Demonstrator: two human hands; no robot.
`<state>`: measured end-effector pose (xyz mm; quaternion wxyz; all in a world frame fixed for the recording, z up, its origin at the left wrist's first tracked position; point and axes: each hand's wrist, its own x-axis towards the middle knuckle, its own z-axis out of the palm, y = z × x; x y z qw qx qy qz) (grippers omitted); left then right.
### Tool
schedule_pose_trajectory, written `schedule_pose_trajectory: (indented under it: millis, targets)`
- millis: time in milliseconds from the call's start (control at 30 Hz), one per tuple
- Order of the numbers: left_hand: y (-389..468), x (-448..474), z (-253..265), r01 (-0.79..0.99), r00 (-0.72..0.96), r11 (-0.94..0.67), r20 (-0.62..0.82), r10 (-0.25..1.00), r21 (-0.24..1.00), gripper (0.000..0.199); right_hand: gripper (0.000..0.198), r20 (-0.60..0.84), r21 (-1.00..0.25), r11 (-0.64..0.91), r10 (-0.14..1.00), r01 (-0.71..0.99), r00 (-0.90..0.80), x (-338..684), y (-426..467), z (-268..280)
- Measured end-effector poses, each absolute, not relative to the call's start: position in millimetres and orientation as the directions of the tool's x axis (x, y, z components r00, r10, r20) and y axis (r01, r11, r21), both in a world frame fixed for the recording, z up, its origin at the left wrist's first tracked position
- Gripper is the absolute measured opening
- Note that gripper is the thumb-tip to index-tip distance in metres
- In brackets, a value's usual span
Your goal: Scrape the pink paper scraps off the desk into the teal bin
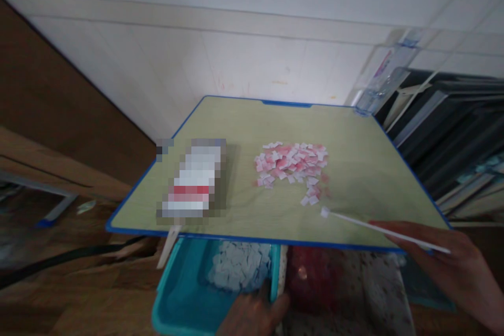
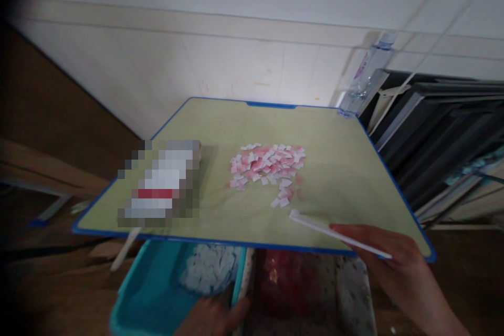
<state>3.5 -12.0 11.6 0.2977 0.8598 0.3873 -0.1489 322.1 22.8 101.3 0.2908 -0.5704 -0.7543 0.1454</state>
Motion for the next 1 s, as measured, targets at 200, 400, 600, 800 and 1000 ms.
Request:
schedule_pose_trajectory:
  millis: [200,400,600,800,1000]
  targets:
    - [-13,4,12,0.747,0.665,-0.53,-0.467,0.583,0.401,0.042,0.022,0.265,-0.714,0.381,0.924,0.588,-0.276,282,41,98]
    - [-12,4,15,0.747,0.663,-0.537,-0.488,0.568,0.392,0.043,0.021,0.251,-0.765,0.369,0.926,0.527,-0.283,266,53,86]
    - [-13,3,11,0.753,0.658,-0.517,-0.473,0.586,0.406,0.038,0.016,0.182,-0.748,0.265,0.964,0.608,-0.196,310,50,84]
    - [-14,2,10,0.748,0.662,-0.504,-0.448,0.6,0.431,0.038,0.02,0.022,-0.815,0.19,0.954,0.548,-0.299,334,35,91]
    - [-10,4,17,0.759,0.649,-0.511,-0.52,0.555,0.403,0.034,0.02,0.044,-0.834,-0.028,0.992,0.551,0.117,354,67,89]
